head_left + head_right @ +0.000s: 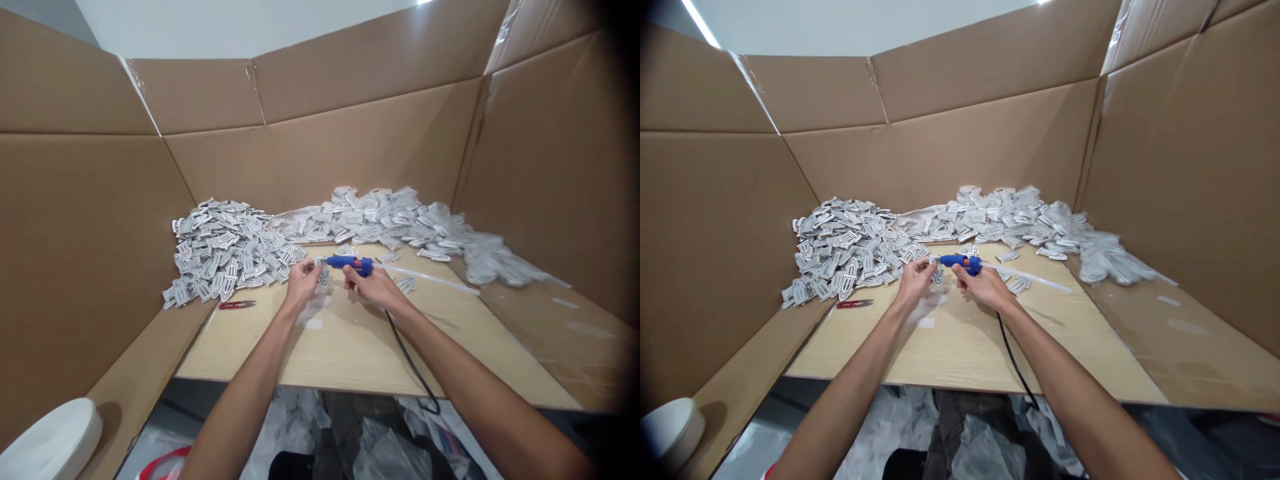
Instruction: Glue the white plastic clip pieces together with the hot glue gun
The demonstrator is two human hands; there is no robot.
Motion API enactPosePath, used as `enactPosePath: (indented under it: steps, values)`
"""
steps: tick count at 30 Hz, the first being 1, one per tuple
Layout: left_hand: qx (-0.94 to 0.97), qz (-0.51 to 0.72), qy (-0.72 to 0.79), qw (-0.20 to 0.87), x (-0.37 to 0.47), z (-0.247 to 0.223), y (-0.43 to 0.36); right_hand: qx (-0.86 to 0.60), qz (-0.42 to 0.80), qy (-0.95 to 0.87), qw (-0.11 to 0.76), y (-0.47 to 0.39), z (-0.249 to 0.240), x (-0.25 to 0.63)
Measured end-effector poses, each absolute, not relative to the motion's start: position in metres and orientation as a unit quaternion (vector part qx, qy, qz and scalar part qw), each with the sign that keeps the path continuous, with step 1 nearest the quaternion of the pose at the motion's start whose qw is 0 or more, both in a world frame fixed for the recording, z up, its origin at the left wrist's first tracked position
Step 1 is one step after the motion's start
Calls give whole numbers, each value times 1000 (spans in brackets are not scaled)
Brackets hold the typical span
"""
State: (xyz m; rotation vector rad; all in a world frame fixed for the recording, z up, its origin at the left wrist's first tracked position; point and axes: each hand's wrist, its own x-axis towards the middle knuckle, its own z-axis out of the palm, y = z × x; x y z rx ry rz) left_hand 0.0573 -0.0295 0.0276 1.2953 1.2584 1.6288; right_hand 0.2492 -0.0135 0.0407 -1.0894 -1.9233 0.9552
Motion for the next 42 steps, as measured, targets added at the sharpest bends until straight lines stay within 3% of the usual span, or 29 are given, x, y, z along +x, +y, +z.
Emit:
enactPosePath:
  steps: [17,23,28,32,35,38,40,42]
  values:
    - [544,629,485,271,53,19,-26,-452,327,-747,361,-16,34,243]
    - [566,601,498,265,49,25,-33,-347,157,-880,282,-17,40,244]
    - [584,580,489,287,44,28,-34,-361,-3,-910,204,-26,41,242]
    - [556,573,529,288,41,24,-31,-396,-92,-862,304,-26,40,243]
    - [506,536,596,319,34,21,-32,-385,-53,-833,395,-21,37,247]
    - [457,503,617,396,19,24,-34,-367,28,-824,430,-15,34,251]
    - [405,550,604,411,7,32,-31,-377,65,-811,442,-10,33,253]
    - [344,671,565,335,-5,43,-25,-399,74,-801,441,-6,33,255]
